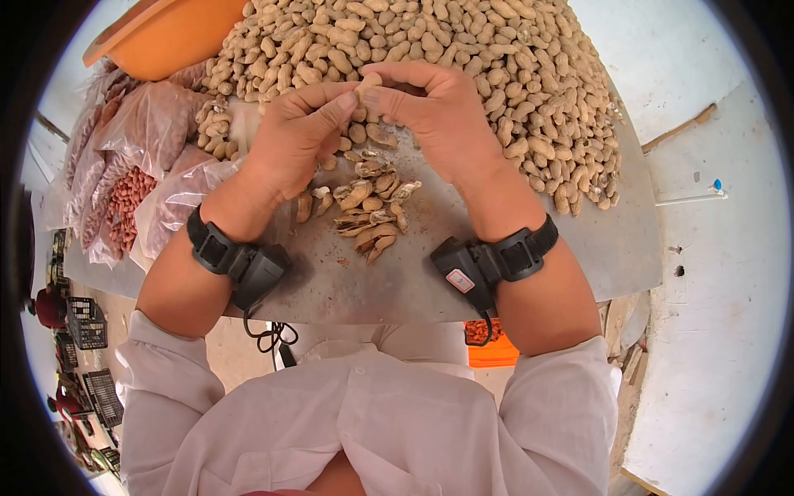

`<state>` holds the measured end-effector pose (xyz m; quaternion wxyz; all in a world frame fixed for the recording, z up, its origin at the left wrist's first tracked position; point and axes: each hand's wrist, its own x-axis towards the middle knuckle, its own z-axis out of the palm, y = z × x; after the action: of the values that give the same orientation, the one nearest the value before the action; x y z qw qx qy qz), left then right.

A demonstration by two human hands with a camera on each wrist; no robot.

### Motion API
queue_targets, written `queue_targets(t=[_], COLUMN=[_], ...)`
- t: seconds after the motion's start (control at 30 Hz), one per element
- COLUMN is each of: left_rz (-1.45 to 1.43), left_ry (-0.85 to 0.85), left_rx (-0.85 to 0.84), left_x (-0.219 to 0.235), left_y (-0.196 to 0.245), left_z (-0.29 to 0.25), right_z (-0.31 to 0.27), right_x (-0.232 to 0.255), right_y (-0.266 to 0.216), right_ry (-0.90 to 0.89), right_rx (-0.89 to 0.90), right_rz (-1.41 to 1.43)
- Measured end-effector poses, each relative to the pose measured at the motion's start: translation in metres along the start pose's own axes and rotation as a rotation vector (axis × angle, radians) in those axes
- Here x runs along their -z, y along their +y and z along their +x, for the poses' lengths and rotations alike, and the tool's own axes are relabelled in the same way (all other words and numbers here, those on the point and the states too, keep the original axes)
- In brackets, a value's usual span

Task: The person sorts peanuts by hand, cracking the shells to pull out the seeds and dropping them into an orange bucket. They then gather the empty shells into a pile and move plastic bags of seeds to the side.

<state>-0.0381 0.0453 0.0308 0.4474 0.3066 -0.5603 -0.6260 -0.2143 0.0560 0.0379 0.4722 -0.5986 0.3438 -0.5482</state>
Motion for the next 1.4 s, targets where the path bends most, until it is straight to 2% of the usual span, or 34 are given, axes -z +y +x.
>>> queue_targets(t=[0.1, 0.17, 0.3, 0.4, 0.47, 0.57, 0.67, 0.8, 0.97, 1.07, 1.17, 1.27, 1.4], left_rz=[0.012, -0.007, 0.013, 0.017, 0.004, -0.062, -0.143, -0.174, -0.079, -0.132, -0.19, -0.183, -0.187], left_ry=[-0.026, 0.041, 0.084, -0.105, -0.083, -0.057, -0.033, 0.019, 0.05, 0.023, 0.035, 0.056, 0.072], left_rx=[0.013, -0.014, -0.074, -0.1, -0.054, -0.027, -0.005, 0.042, -0.015, -0.047, -0.054, -0.072, -0.065], left_x=[0.0, -0.005, -0.007, -0.01, -0.009, -0.009, -0.009, -0.006, -0.004, -0.002, -0.003, -0.004, -0.006], left_y=[-0.003, 0.001, -0.003, 0.0, -0.003, -0.005, -0.004, -0.007, -0.004, -0.007, -0.006, -0.008, -0.009], left_z=[0.002, 0.0, 0.002, -0.001, 0.0, 0.001, 0.002, 0.005, 0.004, 0.004, 0.004, 0.005, 0.006], right_z=[-0.001, 0.001, -0.001, -0.001, -0.001, -0.003, -0.005, -0.004, -0.005, -0.004, -0.002, -0.002, -0.002], right_x=[-0.005, -0.004, -0.006, -0.006, -0.005, -0.007, -0.014, -0.013, -0.011, -0.01, -0.009, -0.009, -0.008], right_y=[-0.001, 0.005, 0.001, 0.003, 0.004, 0.002, -0.006, -0.003, -0.008, -0.006, -0.002, -0.001, 0.002], right_ry=[0.03, 0.021, -0.006, -0.023, -0.033, -0.057, 0.01, 0.004, -0.061, -0.058, -0.037, -0.042, -0.019], right_rx=[0.046, 0.11, 0.127, 0.149, 0.191, 0.139, -0.028, 0.032, 0.032, -0.031, -0.08, -0.092, -0.077], right_rz=[-0.176, -0.248, -0.267, -0.379, -0.502, -0.486, -0.241, -0.231, -0.303, -0.147, 0.138, 0.267, 0.286])
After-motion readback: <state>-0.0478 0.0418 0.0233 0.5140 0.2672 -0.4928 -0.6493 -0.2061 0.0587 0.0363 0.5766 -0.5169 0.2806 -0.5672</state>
